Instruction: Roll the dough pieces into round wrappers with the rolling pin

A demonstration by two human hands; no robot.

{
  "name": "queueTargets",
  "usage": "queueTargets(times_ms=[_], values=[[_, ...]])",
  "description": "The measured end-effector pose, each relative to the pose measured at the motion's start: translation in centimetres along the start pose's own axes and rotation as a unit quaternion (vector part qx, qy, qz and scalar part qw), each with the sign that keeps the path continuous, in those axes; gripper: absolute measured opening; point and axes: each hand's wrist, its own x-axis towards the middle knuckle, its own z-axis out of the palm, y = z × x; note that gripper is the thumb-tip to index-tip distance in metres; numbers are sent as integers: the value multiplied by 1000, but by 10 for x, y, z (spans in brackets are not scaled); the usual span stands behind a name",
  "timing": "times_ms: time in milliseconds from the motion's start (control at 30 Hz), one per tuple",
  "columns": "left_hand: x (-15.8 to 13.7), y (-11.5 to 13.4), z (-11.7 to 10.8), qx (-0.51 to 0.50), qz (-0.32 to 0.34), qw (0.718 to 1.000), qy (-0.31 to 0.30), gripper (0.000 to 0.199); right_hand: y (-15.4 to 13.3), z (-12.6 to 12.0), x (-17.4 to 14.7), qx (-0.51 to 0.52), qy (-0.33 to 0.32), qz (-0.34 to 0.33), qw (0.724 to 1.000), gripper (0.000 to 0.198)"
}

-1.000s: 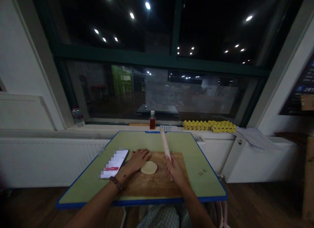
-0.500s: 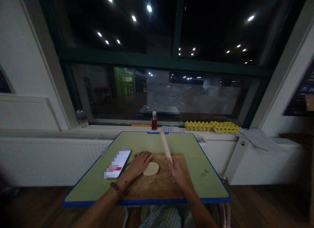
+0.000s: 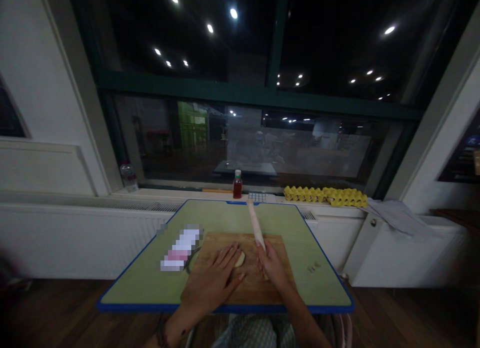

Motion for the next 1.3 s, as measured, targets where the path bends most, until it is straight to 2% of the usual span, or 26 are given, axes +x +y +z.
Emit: queueTargets(times_ms=[167, 200, 267, 333, 400, 500, 567, 633, 733, 833, 900, 1000, 1067, 1167, 1233, 1300], values=[[1, -7, 10, -5, 16, 1000, 25, 57, 2, -5, 6, 7, -47, 12, 999, 61], [1, -7, 11, -3, 15, 999, 32, 57, -1, -8, 6, -15, -56, 1, 998, 59], [-2, -5, 10, -1, 22, 999, 39, 56, -10, -13, 5, -99, -63, -63, 991, 52], [-6, -1, 5, -6, 27, 999, 42, 52, -22, -18, 4, -222, -56, -158, 961, 41], [-8, 1, -3, -10, 9, 998, 64, 44, -31, -21, 3, -341, -45, -215, 914, 34], [-3, -6, -20, -10, -53, 987, 154, 34, -31, -21, 4, -451, -66, -237, 858, 34], [9, -17, -31, -15, -89, 972, 216, 32, -24, -19, 7, -483, -85, -250, 835, 39], [23, -31, -38, -10, -93, 969, 230, 30, -18, -16, 9, -499, -101, -259, 821, 42], [44, -49, -33, 15, -92, 975, 201, 30, -20, -12, 7, -505, -127, -263, 812, 41], [55, -61, -15, 37, -117, 986, 114, 38, -29, -9, 2, -499, -139, -257, 816, 36], [58, -66, -3, 45, -145, 985, 79, 45, -32, -7, 1, -479, -148, -249, 829, 35], [61, -67, 6, 51, -156, 984, 72, 48, -25, -4, 9, -434, -147, -221, 861, 40], [62, -65, 6, 63, -153, 984, 73, 48, -17, 0, 19, -434, -113, -190, 873, 46], [63, -61, 4, 88, -150, 981, 85, 48, -12, 11, 37, -507, -91, -179, 838, 43], [63, -58, 2, 96, -146, 981, 86, 49, -17, 22, 48, -554, -73, -184, 809, 39], [63, -57, 1, 94, -146, 982, 72, 50, -25, 33, 56, -583, -40, -170, 794, 37]])
